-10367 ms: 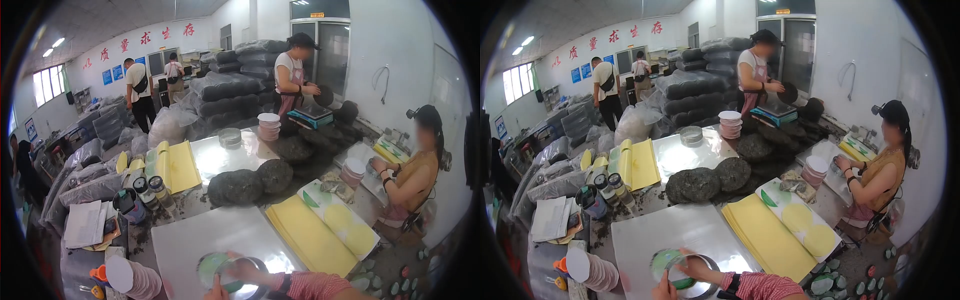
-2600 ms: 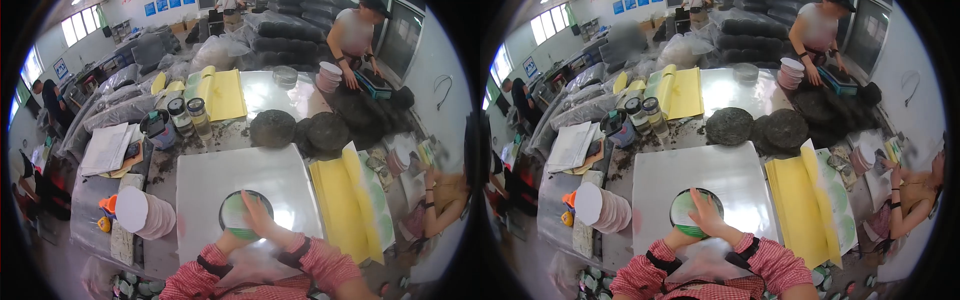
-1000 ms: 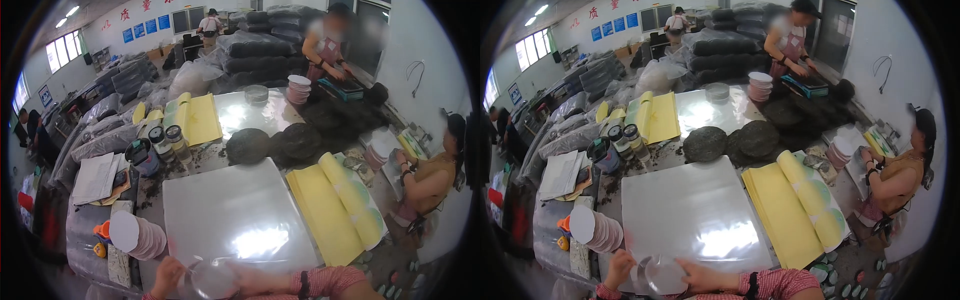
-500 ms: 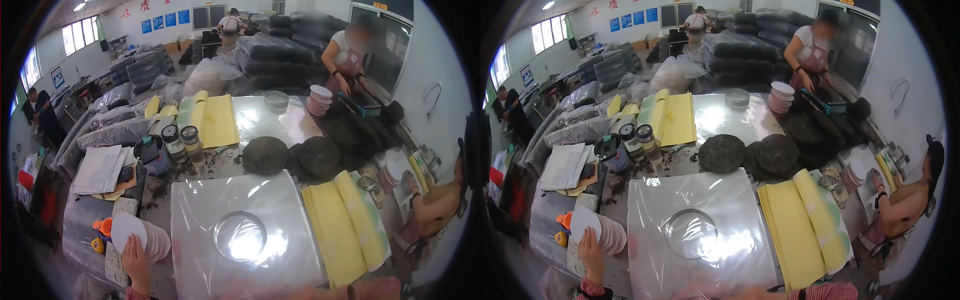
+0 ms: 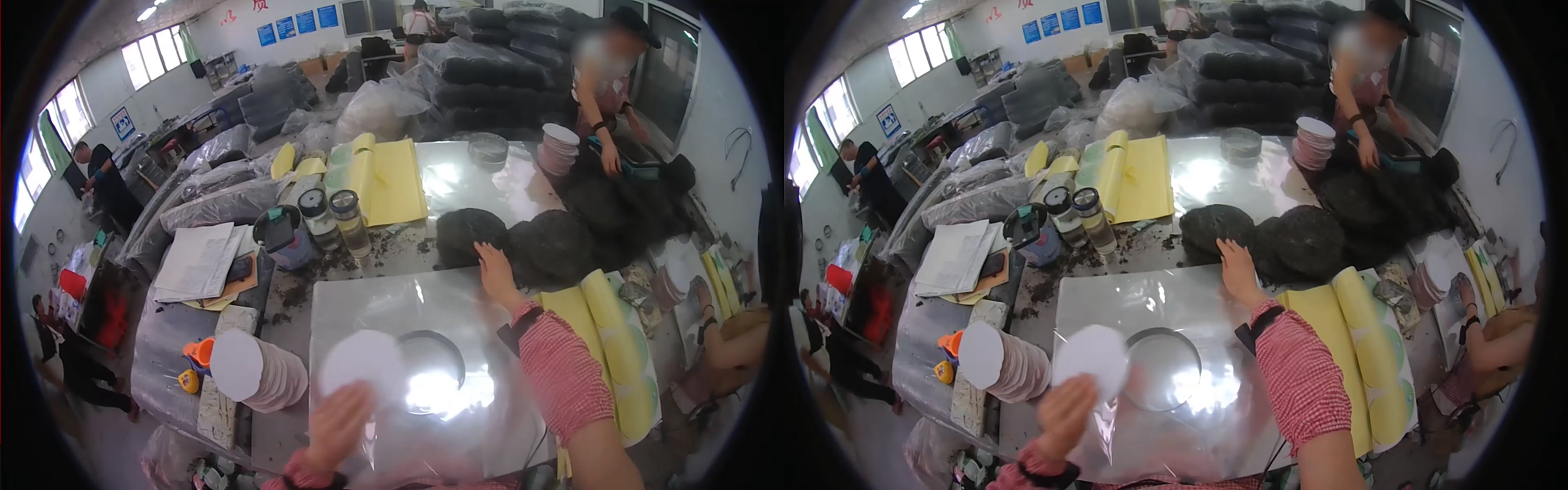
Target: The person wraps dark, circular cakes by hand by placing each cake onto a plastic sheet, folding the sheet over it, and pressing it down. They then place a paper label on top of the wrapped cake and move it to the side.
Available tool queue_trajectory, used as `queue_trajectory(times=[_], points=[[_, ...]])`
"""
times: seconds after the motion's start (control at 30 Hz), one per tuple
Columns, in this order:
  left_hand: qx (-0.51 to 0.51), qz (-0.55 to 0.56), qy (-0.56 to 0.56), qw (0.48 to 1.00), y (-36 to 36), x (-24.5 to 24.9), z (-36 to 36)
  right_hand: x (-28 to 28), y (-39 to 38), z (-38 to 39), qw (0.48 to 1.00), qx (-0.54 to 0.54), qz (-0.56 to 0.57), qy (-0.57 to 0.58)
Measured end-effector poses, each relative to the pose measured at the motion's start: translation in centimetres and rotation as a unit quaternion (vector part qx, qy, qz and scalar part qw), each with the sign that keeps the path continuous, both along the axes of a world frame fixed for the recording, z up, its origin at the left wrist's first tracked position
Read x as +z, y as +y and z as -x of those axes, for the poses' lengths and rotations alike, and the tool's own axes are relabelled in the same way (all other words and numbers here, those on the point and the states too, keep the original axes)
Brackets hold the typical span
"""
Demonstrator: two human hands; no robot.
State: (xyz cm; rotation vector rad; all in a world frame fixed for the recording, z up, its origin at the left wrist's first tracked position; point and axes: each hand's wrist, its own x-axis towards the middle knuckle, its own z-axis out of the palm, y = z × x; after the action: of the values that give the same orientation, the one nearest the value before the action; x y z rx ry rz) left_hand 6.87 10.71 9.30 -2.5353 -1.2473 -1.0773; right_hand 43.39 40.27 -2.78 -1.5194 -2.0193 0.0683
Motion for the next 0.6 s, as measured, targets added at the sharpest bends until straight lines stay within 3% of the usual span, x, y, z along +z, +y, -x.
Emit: queue_trajectory(times=[0.03,0.07,0.13,0.2,0.23,0.27,0.3,0.33,0.4,0.43,0.5,0.57,0.6], points=[[-0.060,0.040,0.028,0.997,1.4,-1.8,-2.9,1.4,-1.6,0.1,0.996,-0.006,-0.060,0.065],[-0.072,0.107,0.031,0.991,2.6,-5.2,-4.8,3.3,-4.1,0.5,0.997,-0.012,-0.057,0.059],[-0.085,0.163,0.026,0.983,2.9,-8.3,-6.4,7.8,-9.7,1.9,0.987,0.066,-0.089,0.113],[-0.053,0.275,-0.076,0.957,2.2,-9.0,-6.1,9.7,-16.2,2.8,0.983,0.141,-0.100,0.056],[-0.051,0.282,-0.076,0.955,2.3,-8.7,-6.1,9.9,-19.4,3.4,0.978,0.181,-0.100,0.018],[-0.070,0.346,-0.370,0.859,2.6,-7.9,-6.0,9.2,-22.3,4.0,0.970,0.222,-0.098,-0.017],[-0.081,0.368,-0.628,0.681,2.8,-7.6,-5.8,6.6,-24.5,4.5,0.962,0.260,-0.063,-0.053],[-0.039,0.354,-0.664,0.658,4.2,-12.4,-3.7,4.6,-25.8,4.9,0.950,0.296,-0.032,-0.091],[0.047,0.401,-0.394,0.826,3.8,-9.8,-4.1,4.4,-27.3,5.5,0.947,0.306,0.014,-0.093],[0.046,0.396,-0.393,0.828,3.7,-10.2,-4.0,4.8,-27.4,5.8,0.942,0.317,0.055,-0.099],[0.064,0.298,-0.279,0.911,3.6,-11.8,-4.3,7.1,-25.5,6.6,0.949,0.308,0.045,-0.060],[0.058,0.297,-0.275,0.912,3.7,-11.7,-4.2,8.7,-23.5,8.9,0.958,0.284,0.042,-0.009],[0.060,0.295,-0.280,0.911,3.6,-11.7,-4.3,8.5,-21.9,10.4,0.952,0.298,0.042,-0.051]])
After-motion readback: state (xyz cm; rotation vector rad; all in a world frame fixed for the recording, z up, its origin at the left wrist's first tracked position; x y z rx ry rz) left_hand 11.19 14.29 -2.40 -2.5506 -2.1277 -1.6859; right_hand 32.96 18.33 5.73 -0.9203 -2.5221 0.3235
